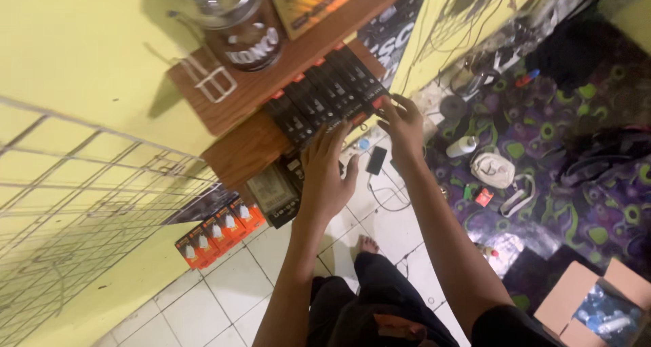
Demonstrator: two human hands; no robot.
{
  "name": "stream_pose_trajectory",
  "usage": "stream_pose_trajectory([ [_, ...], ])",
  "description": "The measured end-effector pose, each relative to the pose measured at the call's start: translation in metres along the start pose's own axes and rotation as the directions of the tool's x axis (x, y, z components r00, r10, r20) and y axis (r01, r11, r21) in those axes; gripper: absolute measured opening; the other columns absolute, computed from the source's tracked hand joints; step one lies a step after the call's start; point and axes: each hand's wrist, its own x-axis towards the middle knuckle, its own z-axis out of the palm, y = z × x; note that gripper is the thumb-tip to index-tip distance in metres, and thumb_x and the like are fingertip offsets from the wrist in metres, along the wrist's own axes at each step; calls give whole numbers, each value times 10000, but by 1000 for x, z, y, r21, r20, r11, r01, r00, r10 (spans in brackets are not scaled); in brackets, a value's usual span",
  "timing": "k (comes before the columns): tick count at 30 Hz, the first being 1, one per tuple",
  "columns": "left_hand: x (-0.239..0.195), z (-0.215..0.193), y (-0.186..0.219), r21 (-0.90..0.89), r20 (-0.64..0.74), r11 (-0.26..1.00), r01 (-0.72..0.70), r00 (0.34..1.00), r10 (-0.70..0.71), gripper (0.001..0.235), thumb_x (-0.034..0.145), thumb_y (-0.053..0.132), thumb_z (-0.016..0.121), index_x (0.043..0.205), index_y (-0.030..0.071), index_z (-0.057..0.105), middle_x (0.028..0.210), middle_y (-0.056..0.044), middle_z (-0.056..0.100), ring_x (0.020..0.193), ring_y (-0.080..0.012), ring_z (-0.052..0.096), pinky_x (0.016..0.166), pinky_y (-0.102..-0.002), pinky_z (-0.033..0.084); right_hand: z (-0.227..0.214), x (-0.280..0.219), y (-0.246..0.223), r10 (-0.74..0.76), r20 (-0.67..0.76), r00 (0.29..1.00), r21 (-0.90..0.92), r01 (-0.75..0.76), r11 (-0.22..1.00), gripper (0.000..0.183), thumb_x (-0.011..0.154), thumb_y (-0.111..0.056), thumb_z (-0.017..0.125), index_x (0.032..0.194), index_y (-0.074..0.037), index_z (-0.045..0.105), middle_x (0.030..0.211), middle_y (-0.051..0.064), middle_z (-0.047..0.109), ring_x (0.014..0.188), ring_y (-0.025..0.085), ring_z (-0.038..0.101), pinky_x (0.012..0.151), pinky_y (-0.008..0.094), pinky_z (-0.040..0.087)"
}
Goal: The person repeatedly picks up small packaged electronics from a lower shelf and hangs them on a wall-mounted wire grid display. The person handles multiple red, blue, and black boxes, placing them one by one onto hooks on the grid.
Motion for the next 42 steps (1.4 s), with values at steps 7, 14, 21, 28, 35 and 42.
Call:
stream_pose_trajectory([
  [7,23,25,1,334,62,936,109,989,-137,651,923,303,663,1504,136,422,1580,-92,443,1525,-410,222,1141,-701,148,2,15,-13,22,54,998,33,-24,999,390,934,-142,709,1260,51,616,1075,153,754,974,203,739,788,302,583],
  [14,24,21,2,331,-19,941,69,998,-66,637,936,285,647,1516,122,438,1558,-110,465,1518,-412,259,1160,-677,176,-30,-10,-71,-106,45,993,61,103,993,386,960,-72,672,1310,55,573,1133,170,742,999,207,730,901,327,611],
  [21,-5,-18,3,-563,-216,819,107,938,-271,540,1073,388,507,1501,61,469,1409,-174,600,1260,-278,600,1073,-419,511,-21,-68,-167,-312,177,933,-20,320,947,417,978,29,641,1391,43,586,1134,153,694,1040,178,659,941,301,534],
  [28,-59,-98,14,-788,-197,609,-93,975,-105,768,1059,586,456,1559,3,454,1408,-151,628,1290,-261,621,1164,-409,440,42,-143,-219,-322,483,815,117,304,945,497,914,38,645,1397,7,533,1168,112,720,1090,165,679,975,285,539],
  [35,-113,-167,47,-600,-191,800,-14,973,-126,682,913,109,801,1499,9,467,1317,-140,679,1243,-240,661,1105,-418,511,128,-221,-209,-330,736,591,173,307,936,571,892,63,719,1419,23,502,1269,135,659,1151,173,658,995,324,555],
  [42,-161,-244,40,-591,-407,801,-97,893,-193,843,895,-6,772,1593,44,302,1246,-113,666,1120,-190,694,954,-337,582,196,-286,-188,-338,816,468,160,380,911,570,917,71,688,1448,36,483,1293,144,659,1217,202,642,1045,344,532],
])
